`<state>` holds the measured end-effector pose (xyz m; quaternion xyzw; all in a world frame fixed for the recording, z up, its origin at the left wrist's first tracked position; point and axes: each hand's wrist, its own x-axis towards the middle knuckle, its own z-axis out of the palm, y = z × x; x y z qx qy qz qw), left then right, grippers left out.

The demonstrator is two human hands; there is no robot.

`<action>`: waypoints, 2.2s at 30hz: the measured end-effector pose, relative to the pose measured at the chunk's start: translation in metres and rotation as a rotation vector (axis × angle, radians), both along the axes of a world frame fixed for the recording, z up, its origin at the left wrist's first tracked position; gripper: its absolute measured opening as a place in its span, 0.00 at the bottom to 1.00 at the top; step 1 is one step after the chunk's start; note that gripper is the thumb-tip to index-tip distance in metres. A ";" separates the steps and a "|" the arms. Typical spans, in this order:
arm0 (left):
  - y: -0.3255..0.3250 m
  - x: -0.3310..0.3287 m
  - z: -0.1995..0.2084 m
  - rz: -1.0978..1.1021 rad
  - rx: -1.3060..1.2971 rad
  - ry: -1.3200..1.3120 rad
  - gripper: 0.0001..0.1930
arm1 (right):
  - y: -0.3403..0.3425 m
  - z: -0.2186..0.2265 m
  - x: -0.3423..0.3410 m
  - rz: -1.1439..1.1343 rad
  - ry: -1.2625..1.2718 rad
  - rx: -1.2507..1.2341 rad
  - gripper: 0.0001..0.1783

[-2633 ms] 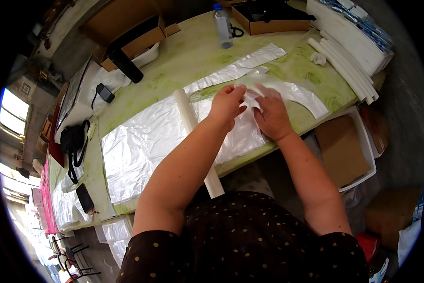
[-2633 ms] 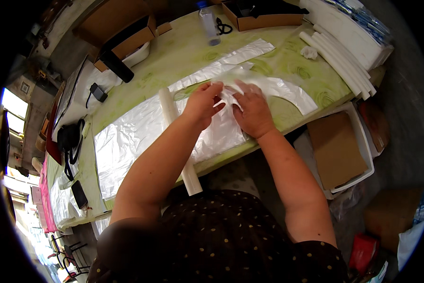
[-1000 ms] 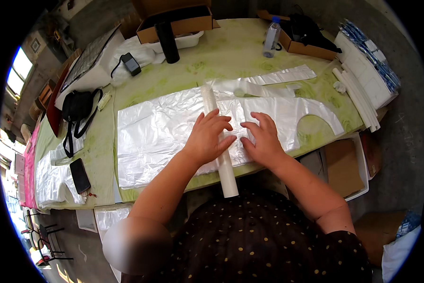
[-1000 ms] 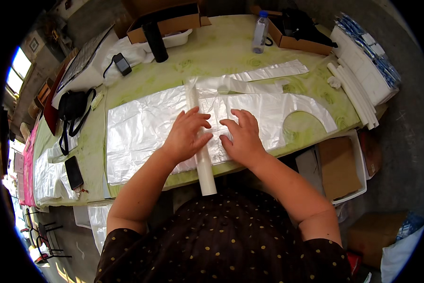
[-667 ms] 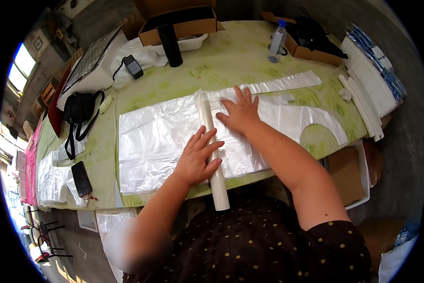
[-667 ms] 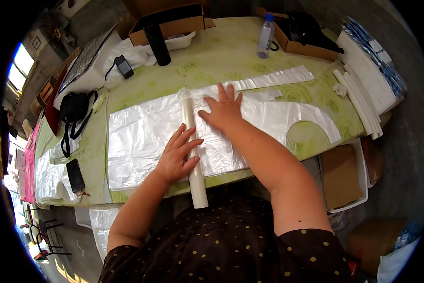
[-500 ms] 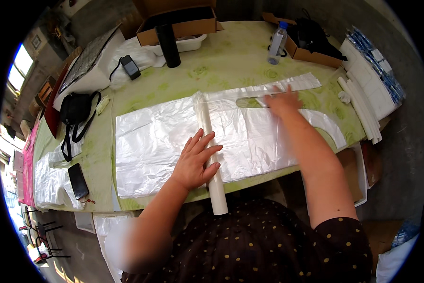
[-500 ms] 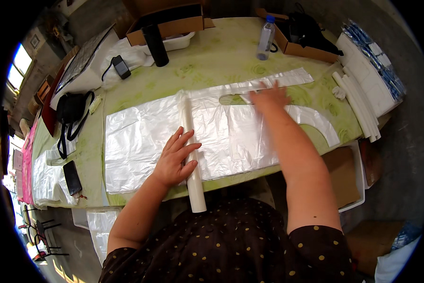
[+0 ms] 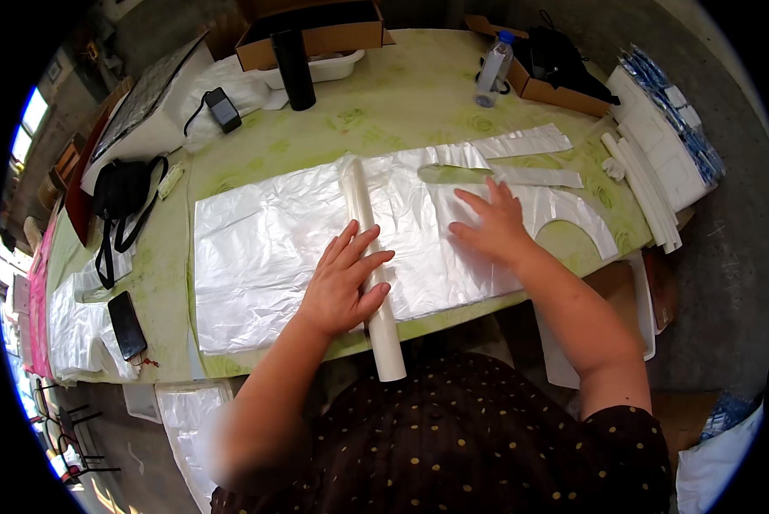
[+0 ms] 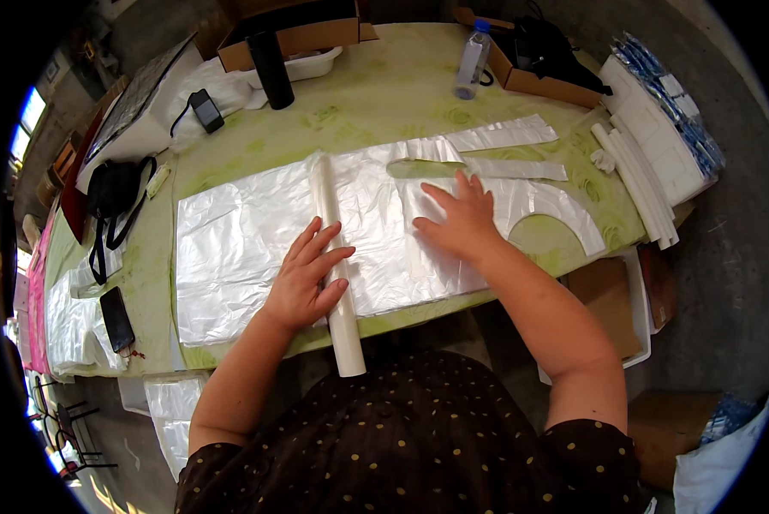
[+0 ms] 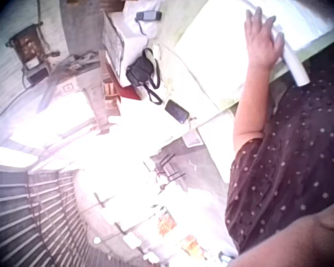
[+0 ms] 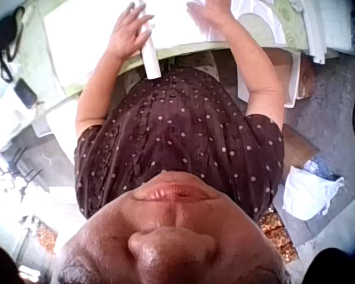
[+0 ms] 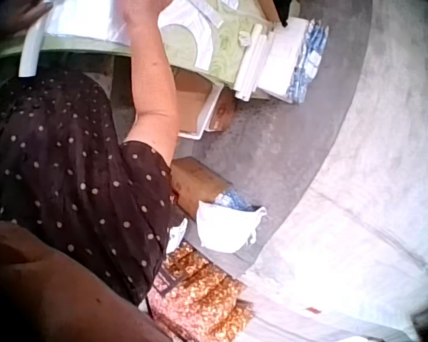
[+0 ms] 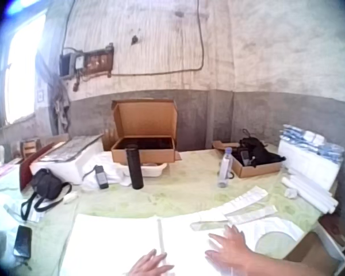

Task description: The person repeatedly unrolls a sheet of bubble wrap, folds it into a small packet, and places it on the table. The process is repeated multiple times with the same roll of bubble wrap.

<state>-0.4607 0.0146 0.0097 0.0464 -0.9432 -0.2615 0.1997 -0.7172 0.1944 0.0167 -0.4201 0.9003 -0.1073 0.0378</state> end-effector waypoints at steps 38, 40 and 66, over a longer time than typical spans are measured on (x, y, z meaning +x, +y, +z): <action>-0.023 0.103 0.032 0.124 -0.127 -0.273 0.26 | 0.037 -0.017 0.172 0.798 -0.358 -0.856 0.13; -0.041 0.121 0.035 0.415 -0.291 -0.119 0.09 | 0.045 -0.024 0.169 0.752 -0.382 -0.883 0.13; -0.171 0.183 0.003 0.974 0.330 -0.207 0.41 | 0.075 -0.024 0.168 0.660 -0.446 -0.950 0.12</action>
